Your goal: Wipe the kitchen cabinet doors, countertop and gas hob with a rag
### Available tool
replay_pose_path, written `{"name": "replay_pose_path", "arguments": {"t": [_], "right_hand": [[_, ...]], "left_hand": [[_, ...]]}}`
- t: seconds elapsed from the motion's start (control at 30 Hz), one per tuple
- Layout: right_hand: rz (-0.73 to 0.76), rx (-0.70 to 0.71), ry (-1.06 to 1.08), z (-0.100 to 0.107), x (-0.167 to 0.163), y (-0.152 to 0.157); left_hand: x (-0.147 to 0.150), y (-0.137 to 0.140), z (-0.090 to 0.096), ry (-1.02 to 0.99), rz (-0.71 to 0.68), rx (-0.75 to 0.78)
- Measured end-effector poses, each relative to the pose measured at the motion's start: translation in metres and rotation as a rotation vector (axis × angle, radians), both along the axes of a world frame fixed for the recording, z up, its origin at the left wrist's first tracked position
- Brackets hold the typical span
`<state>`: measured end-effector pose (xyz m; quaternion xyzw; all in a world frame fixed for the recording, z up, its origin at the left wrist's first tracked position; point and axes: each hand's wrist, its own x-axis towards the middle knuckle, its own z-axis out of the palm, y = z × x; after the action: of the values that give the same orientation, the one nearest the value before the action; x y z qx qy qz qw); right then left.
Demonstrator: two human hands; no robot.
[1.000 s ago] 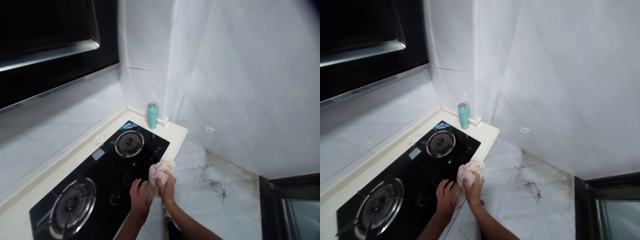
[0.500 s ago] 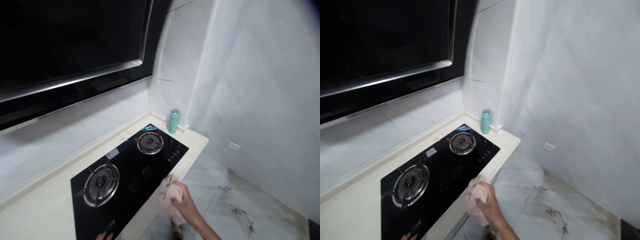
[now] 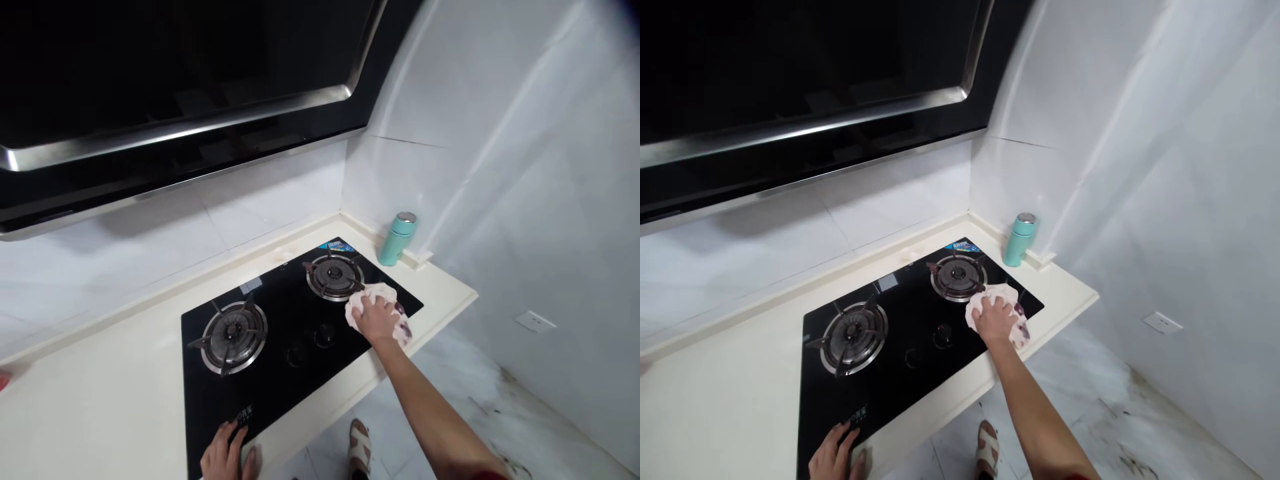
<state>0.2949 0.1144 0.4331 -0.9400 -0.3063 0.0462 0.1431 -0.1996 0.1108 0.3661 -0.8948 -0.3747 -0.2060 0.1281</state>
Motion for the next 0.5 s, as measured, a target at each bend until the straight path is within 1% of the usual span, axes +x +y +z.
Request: {"name": "replay_pose_path", "arguments": {"t": [0.17,0.37,0.43,0.5], "right_hand": [[0.105,-0.044,-0.089,0.000,-0.071,-0.032],[0.235,-0.031,-0.131,-0.007,-0.156,-0.071],[0.341,-0.007,-0.090,-0.006,-0.189,-0.078],[0.509,0.013,-0.003,-0.003,-0.225,-0.080]], "left_hand": [[0.007,-0.007,0.012,-0.029,-0.007,-0.074],[0.007,-0.010,0.017,-0.066,-0.030,-0.093],[0.008,-0.011,0.018,-0.089,-0.035,-0.099],[0.010,-0.012,0.020,-0.118,-0.042,-0.111]]}}
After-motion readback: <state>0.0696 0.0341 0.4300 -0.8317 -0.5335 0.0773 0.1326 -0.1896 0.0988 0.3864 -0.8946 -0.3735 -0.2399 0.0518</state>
